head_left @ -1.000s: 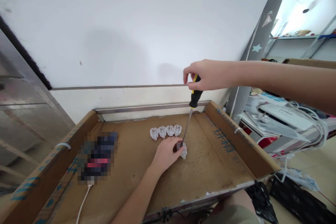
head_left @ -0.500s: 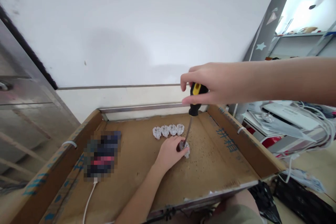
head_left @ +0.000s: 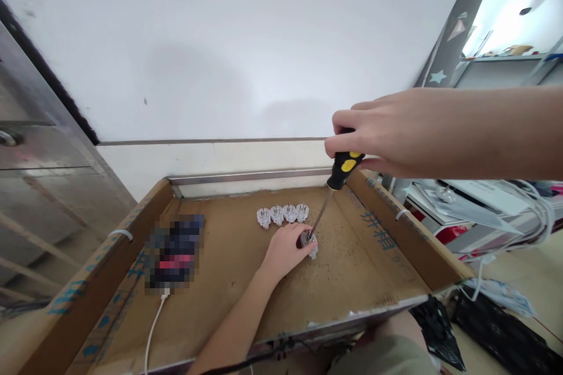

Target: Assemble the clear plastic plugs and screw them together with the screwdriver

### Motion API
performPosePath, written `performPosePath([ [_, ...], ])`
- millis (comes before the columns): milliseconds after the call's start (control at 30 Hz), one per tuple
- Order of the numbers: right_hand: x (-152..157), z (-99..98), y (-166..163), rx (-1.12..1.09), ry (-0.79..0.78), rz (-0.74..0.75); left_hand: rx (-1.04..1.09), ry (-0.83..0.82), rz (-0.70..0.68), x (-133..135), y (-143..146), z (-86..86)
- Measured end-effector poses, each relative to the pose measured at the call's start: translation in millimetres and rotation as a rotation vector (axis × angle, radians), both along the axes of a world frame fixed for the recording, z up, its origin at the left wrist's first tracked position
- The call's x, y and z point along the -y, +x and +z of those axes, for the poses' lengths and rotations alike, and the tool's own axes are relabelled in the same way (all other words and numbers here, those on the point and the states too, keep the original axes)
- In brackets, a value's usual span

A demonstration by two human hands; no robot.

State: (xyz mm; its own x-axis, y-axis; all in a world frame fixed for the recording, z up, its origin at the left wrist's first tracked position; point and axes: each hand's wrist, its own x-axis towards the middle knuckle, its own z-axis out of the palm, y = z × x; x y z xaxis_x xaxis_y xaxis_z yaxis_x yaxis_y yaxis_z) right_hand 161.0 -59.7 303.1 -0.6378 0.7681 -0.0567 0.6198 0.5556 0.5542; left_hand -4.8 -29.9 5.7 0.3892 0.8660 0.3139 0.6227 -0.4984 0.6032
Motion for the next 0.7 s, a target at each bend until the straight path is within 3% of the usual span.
performPosePath([
  [267,-3.5,0.9,11.3,-0.12,0.015,0.094,0.019,0.02,-0.017,0.5,-0.3,2.8],
  [467,-2.7,16.2,19.3,-0.198,0.065,0.071,0.073,0.116,0.02,0.3,-0.9,2.2],
  [600,1.5,16.7,23.5,-0.219,0.075,0.1,0.139,0.179,0.059,-2.1,-2.0,-2.0],
  [700,7.5,15.7,19.7,-0.154,0.144,0.032,0.152,0.192,0.087,-4.0,-2.9,-4.7],
])
